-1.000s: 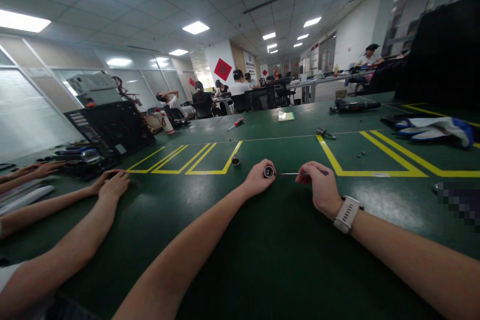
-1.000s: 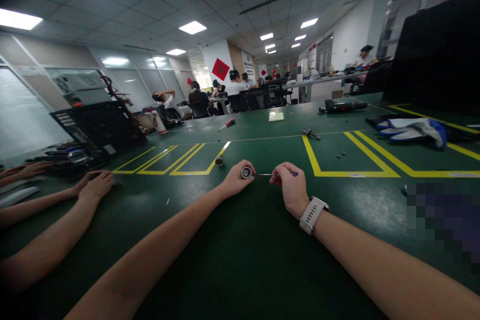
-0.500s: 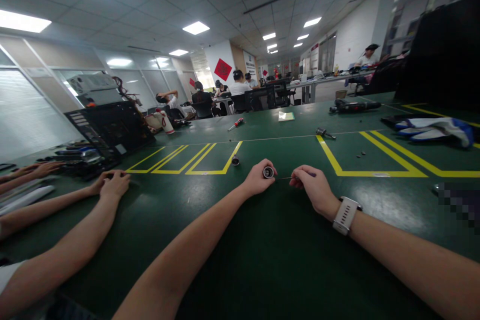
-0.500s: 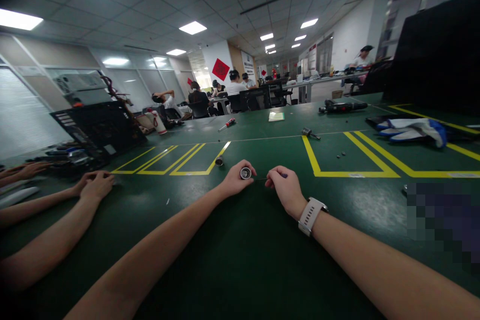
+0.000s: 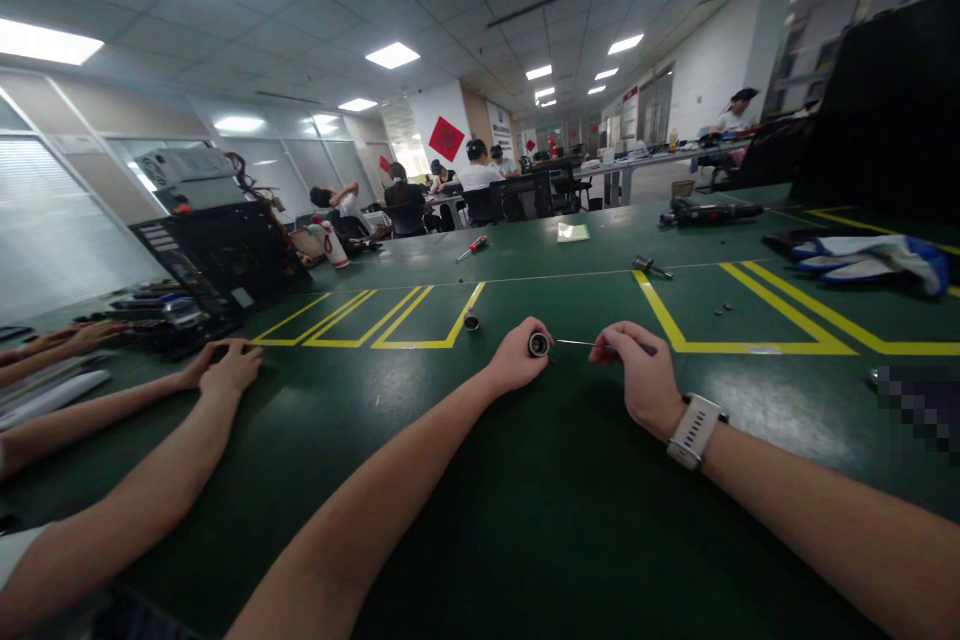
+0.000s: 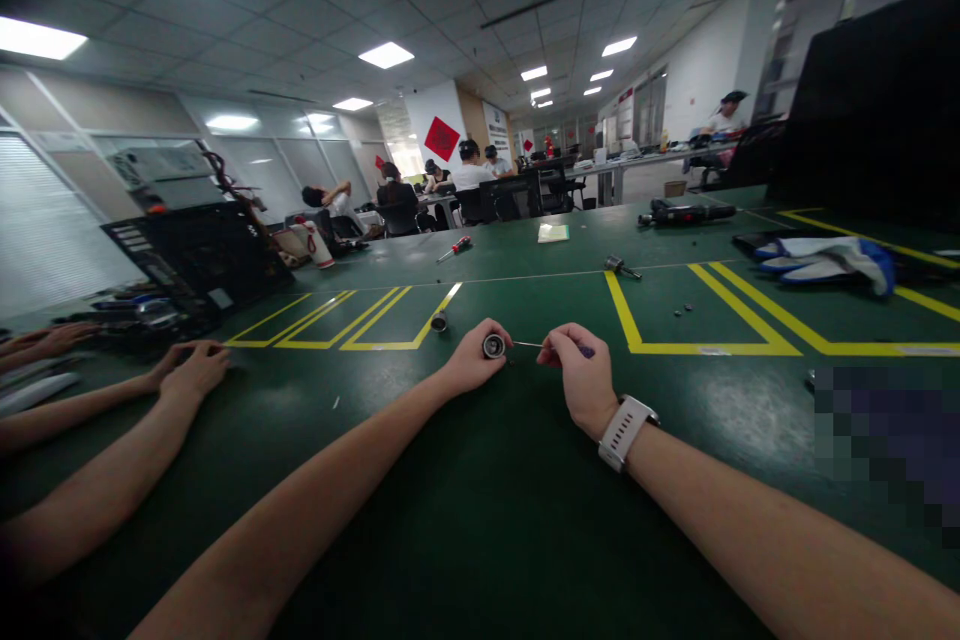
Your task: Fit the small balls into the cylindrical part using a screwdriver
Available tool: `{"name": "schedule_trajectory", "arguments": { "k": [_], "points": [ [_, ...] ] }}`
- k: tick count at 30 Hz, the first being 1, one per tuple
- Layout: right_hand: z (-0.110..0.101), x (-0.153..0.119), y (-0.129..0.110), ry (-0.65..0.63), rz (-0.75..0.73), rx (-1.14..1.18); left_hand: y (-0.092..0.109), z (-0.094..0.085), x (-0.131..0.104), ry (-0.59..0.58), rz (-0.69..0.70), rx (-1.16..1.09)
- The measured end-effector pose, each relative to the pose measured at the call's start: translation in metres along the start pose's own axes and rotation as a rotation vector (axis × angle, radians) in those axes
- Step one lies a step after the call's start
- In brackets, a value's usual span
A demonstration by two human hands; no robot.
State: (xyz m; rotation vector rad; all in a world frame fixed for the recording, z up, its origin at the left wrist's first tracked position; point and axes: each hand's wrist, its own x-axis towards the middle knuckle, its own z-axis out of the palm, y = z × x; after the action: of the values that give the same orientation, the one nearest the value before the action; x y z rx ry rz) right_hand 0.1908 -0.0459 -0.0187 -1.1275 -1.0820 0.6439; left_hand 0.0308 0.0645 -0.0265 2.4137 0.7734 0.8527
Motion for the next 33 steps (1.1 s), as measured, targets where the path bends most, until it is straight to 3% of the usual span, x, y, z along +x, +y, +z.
{"name": "schedule_trajectory", "arguments": {
  "k": [3,7,15,20,27,33],
  "points": [
    [0.001,-0.006,-0.007,-0.101,-0.097,-0.062,-0.003,0.000,0.001,0.067,0.013,0.042],
    [0.006,-0.010,-0.010,-0.205,-0.191,-0.195,-0.005,0.000,0.001,0.047,0.089,0.078],
    [0.008,-0.009,-0.003,-0.229,-0.328,-0.427,-0.002,0.000,0.001,0.017,0.084,0.068],
    [0.009,-0.009,-0.003,-0.266,-0.371,-0.471,-0.001,0.001,0.002,-0.031,0.153,0.096],
    [0.012,-0.008,-0.003,-0.260,-0.309,-0.425,-0.001,0.000,0.003,-0.043,0.155,0.121],
    [0.004,0.001,-0.003,-0.210,-0.072,-0.213,-0.001,0.000,0.004,-0.040,0.138,0.103]
  ]
}}
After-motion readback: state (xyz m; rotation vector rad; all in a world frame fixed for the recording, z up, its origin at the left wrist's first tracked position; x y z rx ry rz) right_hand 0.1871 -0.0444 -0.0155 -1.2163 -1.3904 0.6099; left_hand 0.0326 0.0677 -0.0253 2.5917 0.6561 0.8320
